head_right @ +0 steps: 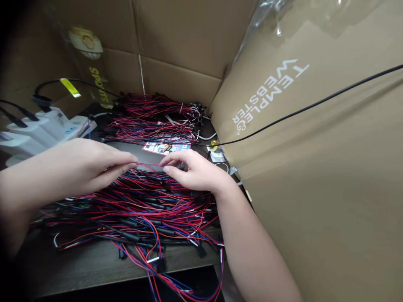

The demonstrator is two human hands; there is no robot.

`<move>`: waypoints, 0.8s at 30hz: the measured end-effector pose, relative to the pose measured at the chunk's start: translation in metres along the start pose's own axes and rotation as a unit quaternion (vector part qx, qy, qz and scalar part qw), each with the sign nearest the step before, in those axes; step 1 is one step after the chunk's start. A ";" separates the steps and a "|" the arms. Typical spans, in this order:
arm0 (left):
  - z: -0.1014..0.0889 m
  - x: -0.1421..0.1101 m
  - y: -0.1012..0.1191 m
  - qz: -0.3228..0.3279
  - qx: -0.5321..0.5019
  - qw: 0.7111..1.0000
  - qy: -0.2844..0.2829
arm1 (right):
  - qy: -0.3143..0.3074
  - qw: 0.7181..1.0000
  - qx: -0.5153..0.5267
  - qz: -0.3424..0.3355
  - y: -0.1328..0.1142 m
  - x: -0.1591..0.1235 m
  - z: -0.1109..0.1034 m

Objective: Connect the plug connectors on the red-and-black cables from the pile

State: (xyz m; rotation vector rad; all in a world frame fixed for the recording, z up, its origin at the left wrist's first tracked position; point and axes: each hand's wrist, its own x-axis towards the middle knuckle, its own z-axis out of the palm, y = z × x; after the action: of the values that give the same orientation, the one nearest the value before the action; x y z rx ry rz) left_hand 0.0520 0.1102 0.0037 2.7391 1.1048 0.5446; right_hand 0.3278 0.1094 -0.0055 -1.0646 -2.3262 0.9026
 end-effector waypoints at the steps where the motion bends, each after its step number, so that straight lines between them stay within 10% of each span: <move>1: -0.002 0.000 0.003 0.000 0.029 0.999 -0.027 | -0.012 1.000 -0.006 0.001 -0.001 0.000 0.002; 9: 0.002 0.000 0.019 0.022 0.056 0.997 -0.042 | 0.040 0.997 -0.017 -0.063 -0.004 0.013 0.031; 16: 0.002 0.003 0.015 -0.051 0.019 0.998 -0.030 | 0.141 0.987 0.070 -0.008 -0.007 0.006 0.014; 24: 0.004 0.003 0.017 -0.086 -0.013 0.995 -0.042 | 0.095 0.974 0.201 0.037 -0.014 0.007 0.014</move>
State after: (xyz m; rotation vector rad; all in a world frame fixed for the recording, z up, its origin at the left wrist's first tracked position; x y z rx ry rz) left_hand 0.0664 0.1006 0.0052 2.5852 1.2880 0.4130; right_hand 0.3081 0.1025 -0.0043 -1.0160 -1.8552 1.1813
